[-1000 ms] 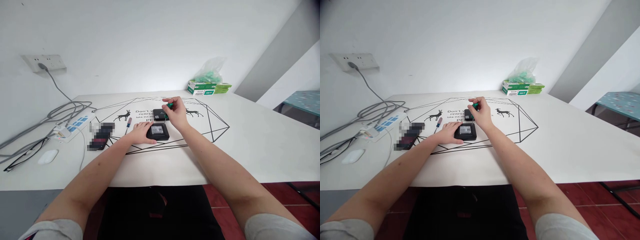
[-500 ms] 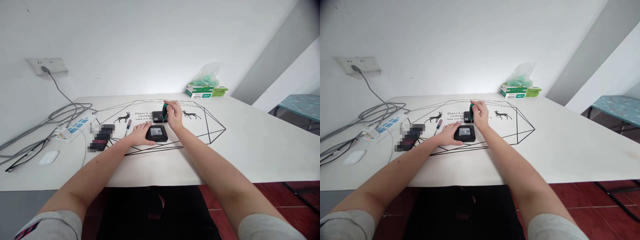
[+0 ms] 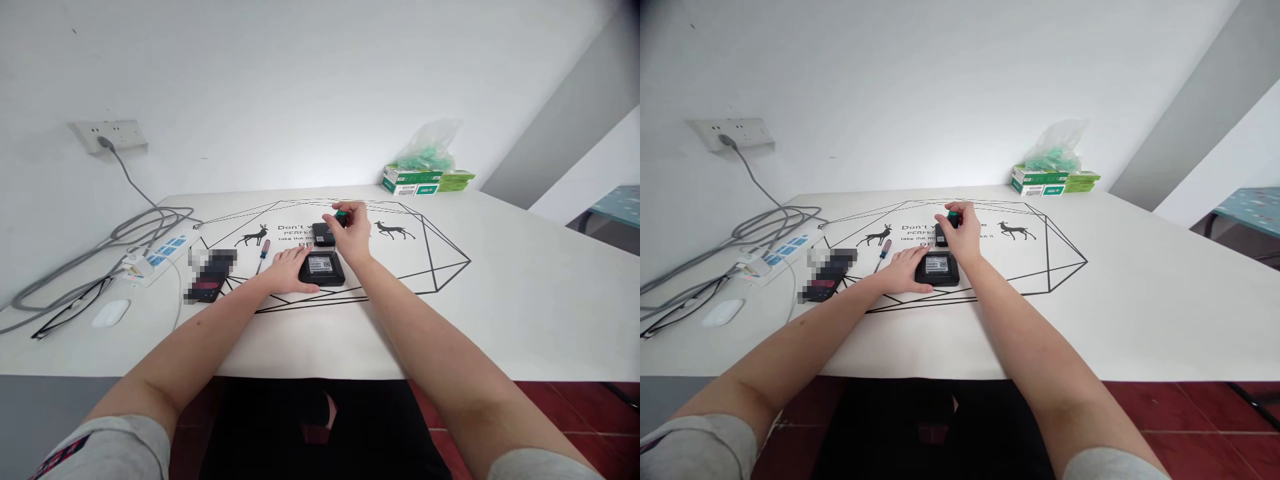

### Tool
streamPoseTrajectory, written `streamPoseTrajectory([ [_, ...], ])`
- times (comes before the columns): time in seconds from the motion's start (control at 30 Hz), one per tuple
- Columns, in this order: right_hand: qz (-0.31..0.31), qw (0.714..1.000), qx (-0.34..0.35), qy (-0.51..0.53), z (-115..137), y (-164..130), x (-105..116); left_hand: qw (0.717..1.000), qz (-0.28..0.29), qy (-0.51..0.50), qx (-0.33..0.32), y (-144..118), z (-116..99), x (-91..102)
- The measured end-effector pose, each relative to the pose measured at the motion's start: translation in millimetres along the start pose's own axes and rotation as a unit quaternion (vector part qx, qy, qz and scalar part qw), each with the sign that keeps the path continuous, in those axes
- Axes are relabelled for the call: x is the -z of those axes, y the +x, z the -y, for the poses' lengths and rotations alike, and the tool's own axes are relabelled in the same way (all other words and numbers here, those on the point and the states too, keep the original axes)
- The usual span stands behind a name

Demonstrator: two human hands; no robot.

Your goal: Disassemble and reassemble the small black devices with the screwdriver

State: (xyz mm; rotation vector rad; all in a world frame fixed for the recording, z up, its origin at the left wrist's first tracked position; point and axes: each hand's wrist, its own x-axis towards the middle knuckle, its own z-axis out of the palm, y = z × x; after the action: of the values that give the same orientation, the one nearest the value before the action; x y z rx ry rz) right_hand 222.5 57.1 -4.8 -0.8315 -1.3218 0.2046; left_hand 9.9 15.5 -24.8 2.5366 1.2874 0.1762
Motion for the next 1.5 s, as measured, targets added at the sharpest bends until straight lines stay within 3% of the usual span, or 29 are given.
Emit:
streamPoseTrajectory([
  [0.17, 0.034, 0.998, 0.025, -0.052, 8, -4, 14, 1.0, -0.001, -0.001, -0.002, 1, 1, -1.5],
  [0.33, 0.054, 0.991, 0.098, -0.072, 11, 0, 24, 1.0, 0.0, -0.009, 0.003, 1, 3, -2.4],
  [0.63, 0.081, 0.988, 0.105, -0.077, 7, 2, 22, 1.0, 0.011, -0.017, -0.001, -2, 3, -0.6],
  [0.77, 0.059, 0.987, 0.114, -0.094, 8, 1, 18, 1.0, 0.009, -0.02, -0.006, -2, 5, -3.0],
  [1.0, 0.043, 0.997, 0.047, -0.042, 6, -6, 13, 1.0, 0.003, -0.026, -0.016, -3, 8, -5.1],
  [1.2, 0.04, 0.997, 0.02, -0.069, 13, -9, 16, 0.999, -0.017, -0.033, -0.016, -4, 9, -7.4],
  [1.37, 0.047, 0.991, 0.078, -0.1, 22, -8, 20, 0.998, -0.052, -0.035, 0.008, -4, 9, -9.2],
  [1.5, 0.056, 0.985, 0.122, -0.108, 24, -7, 22, 0.998, -0.039, -0.047, 0.013, -6, 6, -5.8],
])
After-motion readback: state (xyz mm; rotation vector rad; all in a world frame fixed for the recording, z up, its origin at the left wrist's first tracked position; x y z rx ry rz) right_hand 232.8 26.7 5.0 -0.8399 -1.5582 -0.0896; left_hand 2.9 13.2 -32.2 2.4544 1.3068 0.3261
